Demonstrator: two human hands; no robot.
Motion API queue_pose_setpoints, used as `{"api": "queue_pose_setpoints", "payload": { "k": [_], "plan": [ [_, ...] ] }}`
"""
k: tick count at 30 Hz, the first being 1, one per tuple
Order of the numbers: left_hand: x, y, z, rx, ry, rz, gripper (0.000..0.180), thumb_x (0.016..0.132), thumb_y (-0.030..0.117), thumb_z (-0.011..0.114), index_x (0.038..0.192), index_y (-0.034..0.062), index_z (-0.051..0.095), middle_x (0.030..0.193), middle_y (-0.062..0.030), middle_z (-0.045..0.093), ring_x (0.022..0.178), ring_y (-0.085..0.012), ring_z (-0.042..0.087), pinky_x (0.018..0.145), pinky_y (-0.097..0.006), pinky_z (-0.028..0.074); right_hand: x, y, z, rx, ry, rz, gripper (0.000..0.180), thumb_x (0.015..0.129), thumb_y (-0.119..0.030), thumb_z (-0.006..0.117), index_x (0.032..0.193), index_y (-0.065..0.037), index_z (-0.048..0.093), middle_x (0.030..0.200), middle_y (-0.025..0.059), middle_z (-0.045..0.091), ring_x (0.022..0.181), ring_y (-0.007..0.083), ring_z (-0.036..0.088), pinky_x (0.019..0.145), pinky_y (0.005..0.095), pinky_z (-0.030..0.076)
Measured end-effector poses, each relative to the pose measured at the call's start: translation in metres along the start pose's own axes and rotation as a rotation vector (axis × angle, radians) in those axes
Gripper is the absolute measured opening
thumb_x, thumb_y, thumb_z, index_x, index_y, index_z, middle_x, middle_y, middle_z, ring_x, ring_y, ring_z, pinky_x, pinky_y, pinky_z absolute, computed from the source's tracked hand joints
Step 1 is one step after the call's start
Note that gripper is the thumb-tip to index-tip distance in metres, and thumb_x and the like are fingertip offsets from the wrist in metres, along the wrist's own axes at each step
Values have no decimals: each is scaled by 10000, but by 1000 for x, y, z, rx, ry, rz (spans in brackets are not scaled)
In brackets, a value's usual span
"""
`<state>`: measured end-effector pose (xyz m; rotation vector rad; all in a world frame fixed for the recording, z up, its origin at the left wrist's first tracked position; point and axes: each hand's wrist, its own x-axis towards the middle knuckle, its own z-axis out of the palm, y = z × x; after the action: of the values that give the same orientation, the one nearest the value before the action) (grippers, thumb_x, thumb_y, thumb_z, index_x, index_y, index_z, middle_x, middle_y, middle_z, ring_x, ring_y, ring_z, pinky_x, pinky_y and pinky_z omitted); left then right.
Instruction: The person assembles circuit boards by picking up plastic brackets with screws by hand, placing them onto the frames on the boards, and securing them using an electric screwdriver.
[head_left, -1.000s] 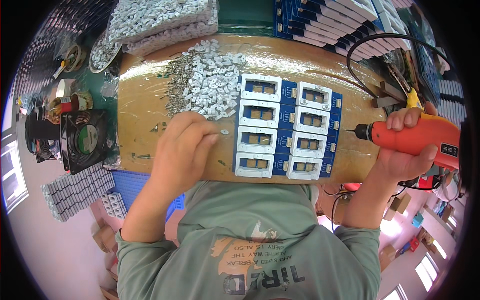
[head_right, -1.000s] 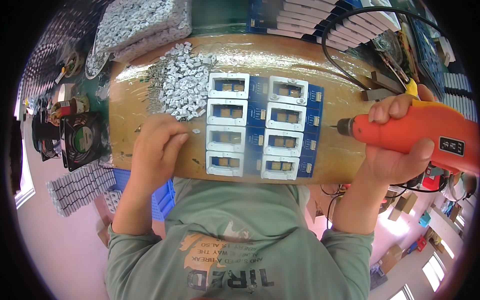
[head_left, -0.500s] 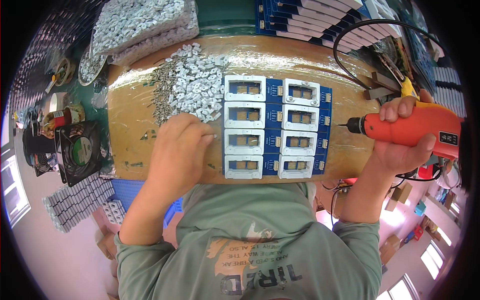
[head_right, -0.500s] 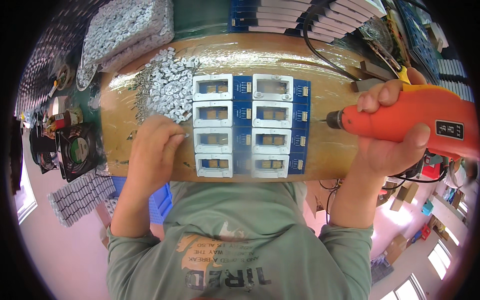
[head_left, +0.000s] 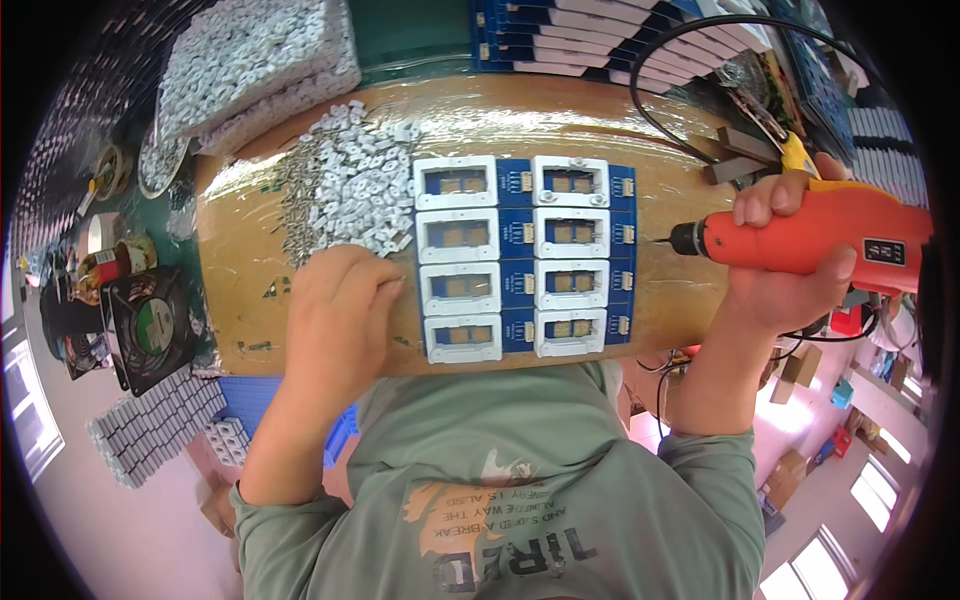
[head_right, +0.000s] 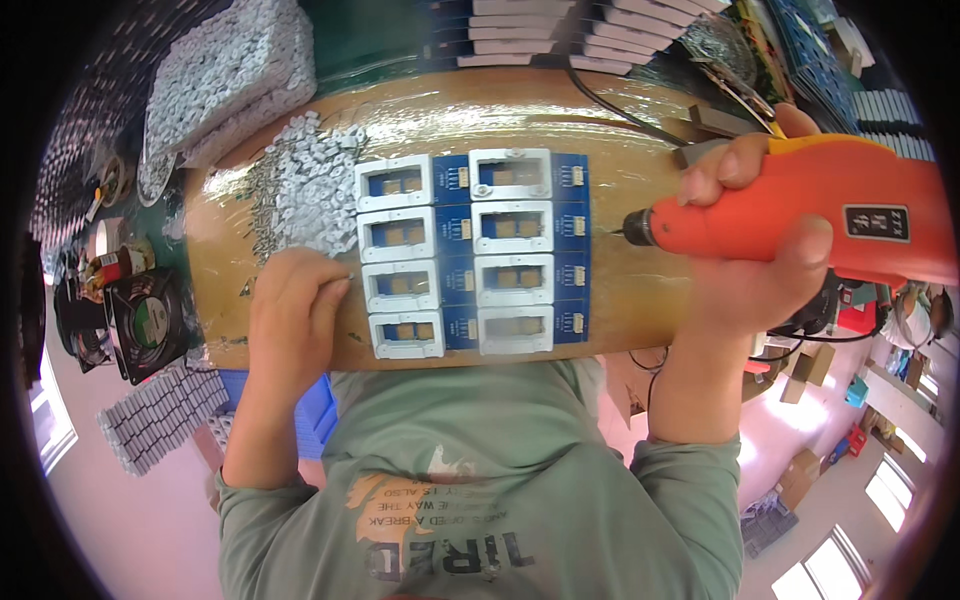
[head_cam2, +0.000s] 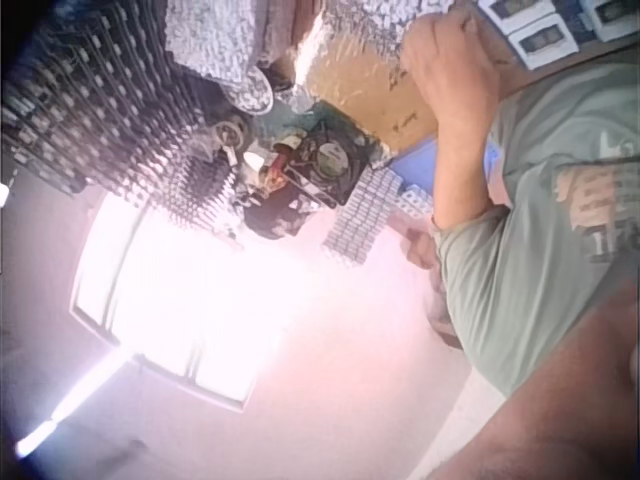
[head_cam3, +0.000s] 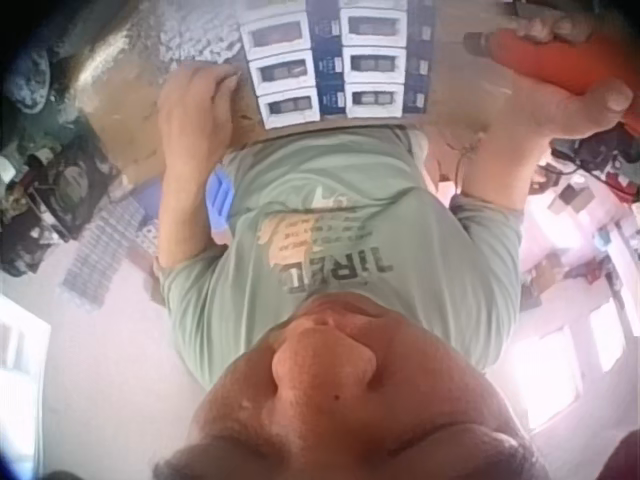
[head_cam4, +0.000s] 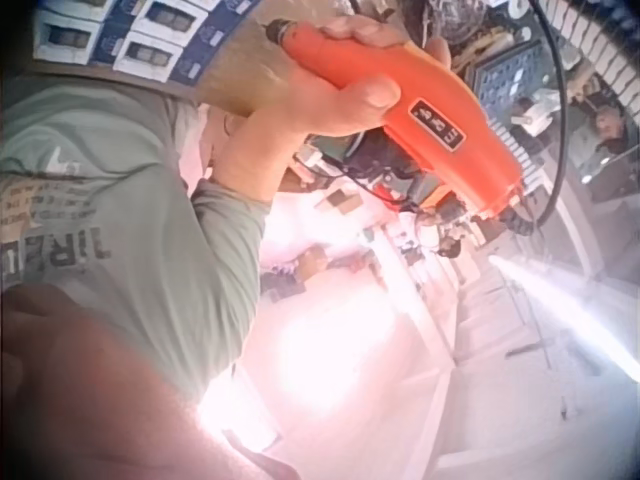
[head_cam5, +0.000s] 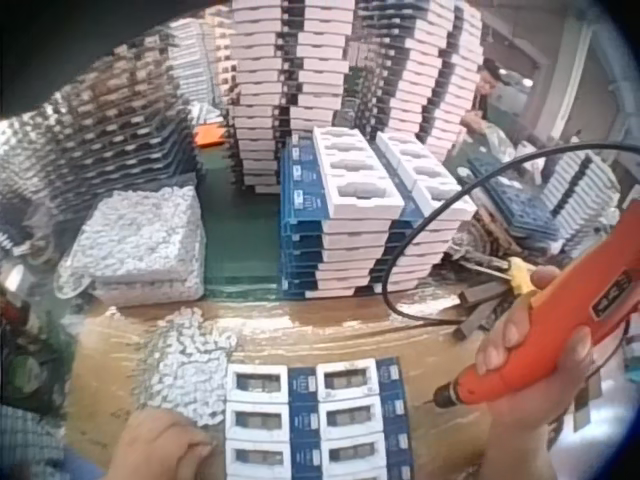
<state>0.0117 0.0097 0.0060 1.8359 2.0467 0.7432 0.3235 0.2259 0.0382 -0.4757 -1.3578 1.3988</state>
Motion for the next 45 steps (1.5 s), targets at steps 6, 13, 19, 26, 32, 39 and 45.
{"api": "queue_pose_setpoints", "payload": {
  "k": [6, 13, 19, 26, 32, 39, 45],
  "plan": [
    [-7, -2, 4, 83, 81, 47, 149, 866, 21, 708, 1011, 53, 701, 1003, -127, 675, 963, -348, 630, 847, -440, 494, -2, 6, 6, -67, 58, -14, 871, 880, -600, 722, 1443, 7, 452, 981, 114, 580, 828, 240, 596, 746, 384, 511],
    [-5, -3, 4, 174, 100, 160, 217, 799, 32, 760, 1006, 69, 707, 1002, -76, 647, 885, -305, 609, 808, -418, 472, -3, 2, 12, -123, 46, -17, 905, 878, -622, 722, 1458, 12, 440, 991, 107, 580, 839, 235, 601, 762, 380, 514],
    [16, 9, -3, 12, 137, 159, 229, 742, 38, 793, 948, 69, 699, 1001, -86, 638, 891, -318, 608, 798, -424, 492, -3, -1, 10, -137, -47, 34, 947, 873, -686, 696, 1457, 16, 442, 1015, 92, 576, 840, 228, 602, 771, 390, 509],
    [87, 56, 47, -183, 106, 384, 171, 757, 68, 789, 889, 50, 682, 1041, -112, 643, 989, -333, 632, 873, -438, 515, 5, -5, 40, 234, -235, -12, 973, 875, -756, 651, 1466, -9, 452, 1013, 83, 583, 829, 214, 607, 762, 382, 520],
    [105, 56, 77, -180, 112, 349, 176, 737, 74, 787, 877, 49, 683, 1014, -103, 653, 984, -330, 633, 872, -440, 511, 24, 10, 60, 297, -418, -189, 1015, 875, -799, 606, 1484, -5, 440, 1035, 95, 615, 818, 223, 630, 737, 373, 559],
    [104, 58, 80, -197, 155, 338, 99, 770, 110, 733, 837, 44, 699, 977, -78, 642, 949, -298, 617, 856, -433, 492, 25, 11, 66, 380, -352, 27, 1018, 878, -790, 615, 1478, 10, 429, 1037, 106, 621, 846, 231, 646, 769, 378, 559],
    [103, 58, 81, -206, 148, 323, 130, 775, 127, 735, 867, 50, 688, 992, -77, 631, 980, -295, 605, 868, -430, 477, 28, 14, 68, 374, -414, 33, 992, 881, -763, 646, 1461, 8, 418, 1063, 115, 620, 878, 242, 645, 792, 398, 555]
  ]
}}
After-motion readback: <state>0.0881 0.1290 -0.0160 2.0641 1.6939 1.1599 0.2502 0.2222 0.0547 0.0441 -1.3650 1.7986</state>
